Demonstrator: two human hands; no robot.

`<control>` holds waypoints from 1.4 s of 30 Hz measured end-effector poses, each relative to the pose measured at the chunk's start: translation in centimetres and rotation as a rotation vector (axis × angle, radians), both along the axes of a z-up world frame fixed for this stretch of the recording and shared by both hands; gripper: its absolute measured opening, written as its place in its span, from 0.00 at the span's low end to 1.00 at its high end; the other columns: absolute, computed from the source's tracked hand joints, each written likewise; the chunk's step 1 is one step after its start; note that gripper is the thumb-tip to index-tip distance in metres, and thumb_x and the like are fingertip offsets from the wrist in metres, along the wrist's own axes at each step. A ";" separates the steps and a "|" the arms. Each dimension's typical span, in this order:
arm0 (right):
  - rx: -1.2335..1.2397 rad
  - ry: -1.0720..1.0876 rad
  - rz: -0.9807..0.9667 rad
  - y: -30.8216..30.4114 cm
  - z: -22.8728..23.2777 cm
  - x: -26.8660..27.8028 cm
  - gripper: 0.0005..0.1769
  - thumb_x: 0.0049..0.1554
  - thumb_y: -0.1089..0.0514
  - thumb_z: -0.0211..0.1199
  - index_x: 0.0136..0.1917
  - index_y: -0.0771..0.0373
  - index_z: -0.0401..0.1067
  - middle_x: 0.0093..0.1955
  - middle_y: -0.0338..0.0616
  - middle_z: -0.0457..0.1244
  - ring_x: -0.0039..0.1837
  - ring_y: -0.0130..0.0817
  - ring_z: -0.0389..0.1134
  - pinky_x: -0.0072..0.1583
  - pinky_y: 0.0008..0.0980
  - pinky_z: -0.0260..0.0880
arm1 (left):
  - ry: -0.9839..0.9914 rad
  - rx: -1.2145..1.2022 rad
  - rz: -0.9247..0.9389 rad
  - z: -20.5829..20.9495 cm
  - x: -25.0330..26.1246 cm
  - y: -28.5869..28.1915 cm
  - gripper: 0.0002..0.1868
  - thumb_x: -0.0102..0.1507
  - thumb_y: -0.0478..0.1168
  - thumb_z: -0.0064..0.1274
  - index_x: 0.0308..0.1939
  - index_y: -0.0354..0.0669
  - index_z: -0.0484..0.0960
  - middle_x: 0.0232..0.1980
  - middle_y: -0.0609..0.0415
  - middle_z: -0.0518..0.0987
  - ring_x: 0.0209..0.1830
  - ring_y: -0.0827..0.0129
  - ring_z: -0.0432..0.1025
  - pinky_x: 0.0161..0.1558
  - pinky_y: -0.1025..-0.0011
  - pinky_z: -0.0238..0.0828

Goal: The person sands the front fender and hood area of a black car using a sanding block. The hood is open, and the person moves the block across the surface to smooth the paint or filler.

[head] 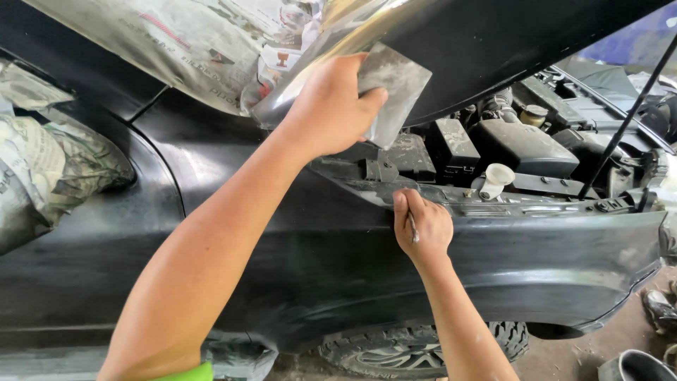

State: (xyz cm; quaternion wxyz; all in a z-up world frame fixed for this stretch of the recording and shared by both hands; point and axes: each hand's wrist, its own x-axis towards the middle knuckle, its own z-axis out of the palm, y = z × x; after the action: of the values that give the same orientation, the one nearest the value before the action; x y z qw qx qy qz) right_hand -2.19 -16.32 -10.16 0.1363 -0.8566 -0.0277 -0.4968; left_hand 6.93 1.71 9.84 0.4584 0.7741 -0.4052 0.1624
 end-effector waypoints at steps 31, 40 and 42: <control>-0.014 0.011 -0.026 0.0 -0.2 0.0 0.15 0.68 0.53 0.55 0.41 0.59 0.70 0.31 0.45 0.65 0.34 0.49 0.68 0.40 0.44 0.66 | -0.296 -0.041 -0.025 0.8 -1.9 -3.5 0.18 0.62 0.39 0.56 0.53 0.33 0.80 0.44 0.35 0.83 0.50 0.42 0.77 0.52 0.56 0.74; 0.012 0.008 -0.035 0.3 0.2 -0.1 0.15 0.67 0.53 0.55 0.39 0.58 0.70 0.29 0.45 0.65 0.33 0.49 0.68 0.39 0.45 0.66 | -0.298 -0.024 0.028 0.6 -2.1 -4.2 0.19 0.61 0.39 0.56 0.52 0.31 0.80 0.43 0.34 0.83 0.49 0.41 0.77 0.52 0.55 0.73; 0.012 -0.006 0.001 0.2 0.2 -0.1 0.15 0.68 0.53 0.55 0.40 0.58 0.70 0.30 0.45 0.65 0.33 0.48 0.67 0.39 0.44 0.65 | -0.310 -0.046 0.025 1.0 -2.3 -4.9 0.19 0.61 0.39 0.56 0.53 0.32 0.81 0.43 0.34 0.82 0.49 0.41 0.77 0.52 0.55 0.74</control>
State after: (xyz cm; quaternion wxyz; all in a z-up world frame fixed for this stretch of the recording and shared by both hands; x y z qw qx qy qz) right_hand -2.31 -16.13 -9.95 0.1417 -0.8543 -0.0256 -0.4995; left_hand 4.62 -3.21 10.84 0.4061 0.7341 -0.4574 0.2949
